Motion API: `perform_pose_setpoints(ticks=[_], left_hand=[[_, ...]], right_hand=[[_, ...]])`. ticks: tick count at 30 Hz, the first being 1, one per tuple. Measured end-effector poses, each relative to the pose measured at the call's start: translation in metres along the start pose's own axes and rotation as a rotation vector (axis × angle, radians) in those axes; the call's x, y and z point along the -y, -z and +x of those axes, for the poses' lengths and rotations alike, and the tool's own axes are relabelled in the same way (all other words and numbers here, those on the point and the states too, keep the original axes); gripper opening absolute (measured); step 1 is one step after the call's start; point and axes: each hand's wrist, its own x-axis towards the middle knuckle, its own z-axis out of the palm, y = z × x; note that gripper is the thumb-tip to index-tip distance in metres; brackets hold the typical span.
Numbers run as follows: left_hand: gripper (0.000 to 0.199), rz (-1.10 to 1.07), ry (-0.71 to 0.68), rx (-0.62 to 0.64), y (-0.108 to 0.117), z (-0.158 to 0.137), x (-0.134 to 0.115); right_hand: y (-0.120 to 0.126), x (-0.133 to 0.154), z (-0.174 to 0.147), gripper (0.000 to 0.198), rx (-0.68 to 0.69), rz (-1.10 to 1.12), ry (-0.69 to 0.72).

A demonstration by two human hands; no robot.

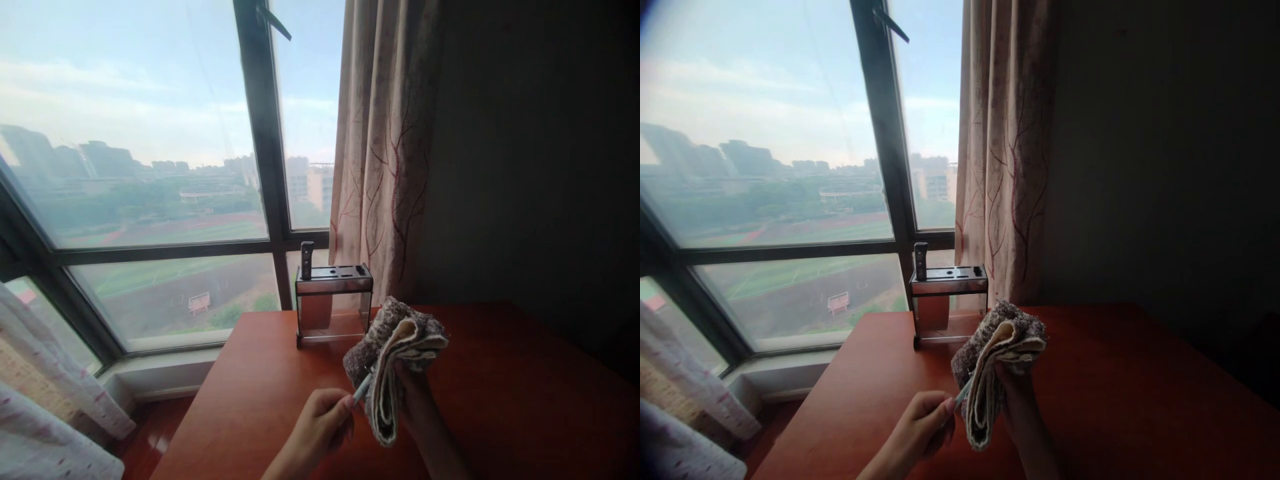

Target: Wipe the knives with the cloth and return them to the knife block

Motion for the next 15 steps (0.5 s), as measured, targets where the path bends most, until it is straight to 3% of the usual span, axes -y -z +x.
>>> perform_pose_setpoints(ticks=[4,11,15], left_hand=[[0.045,-0.041,0.051,0.04,-0.0028,-0.0004,-0.0005],[0.024,0.469,-0.313,-0.378,0.0029,0.0035,-0.0066],[0.026,0.496,-0.327,-0.367,0.0044,0.0009,-0.009]], right_hand=[[0.0022,0.0005,0.0007,0.049,0.028,0.027,-0.033],[0.002,-0.0025,0.0046,0.055,-0.011,0.046,-0.014],[0.0036,-0.0022,0.0048,0.058,-0.016,0.031,0.007]])
